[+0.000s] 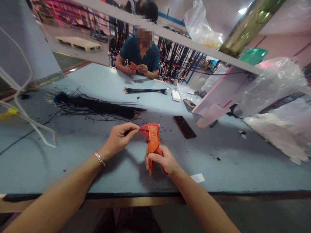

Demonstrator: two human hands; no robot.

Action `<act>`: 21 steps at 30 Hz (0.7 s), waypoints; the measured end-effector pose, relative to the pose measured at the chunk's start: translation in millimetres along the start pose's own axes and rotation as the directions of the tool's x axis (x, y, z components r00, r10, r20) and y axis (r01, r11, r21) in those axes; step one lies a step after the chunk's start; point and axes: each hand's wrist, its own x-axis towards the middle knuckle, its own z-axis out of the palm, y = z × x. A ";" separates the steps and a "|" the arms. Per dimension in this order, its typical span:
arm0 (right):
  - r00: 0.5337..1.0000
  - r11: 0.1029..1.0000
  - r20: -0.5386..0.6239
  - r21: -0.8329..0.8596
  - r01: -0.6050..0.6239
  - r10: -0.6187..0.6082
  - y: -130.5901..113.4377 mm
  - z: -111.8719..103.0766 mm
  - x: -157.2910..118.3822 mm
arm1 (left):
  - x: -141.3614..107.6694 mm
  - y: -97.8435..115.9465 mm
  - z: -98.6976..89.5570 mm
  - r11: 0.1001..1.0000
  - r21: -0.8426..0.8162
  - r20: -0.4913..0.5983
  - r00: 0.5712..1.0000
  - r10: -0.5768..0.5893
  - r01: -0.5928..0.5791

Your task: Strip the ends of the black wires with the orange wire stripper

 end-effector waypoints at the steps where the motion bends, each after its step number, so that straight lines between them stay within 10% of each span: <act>1: 1.000 1.000 0.004 -0.002 -0.001 0.001 0.5 -0.3 0.1 | -0.1 0.4 -0.1 1.000 0.003 0.005 1.000 -0.011 0.011; 21: 1.000 0.999 -0.005 0.029 -0.019 0.019 2.1 1.1 0.2 | -1.7 0.0 1.1 0.999 0.032 0.008 0.999 -0.031 0.031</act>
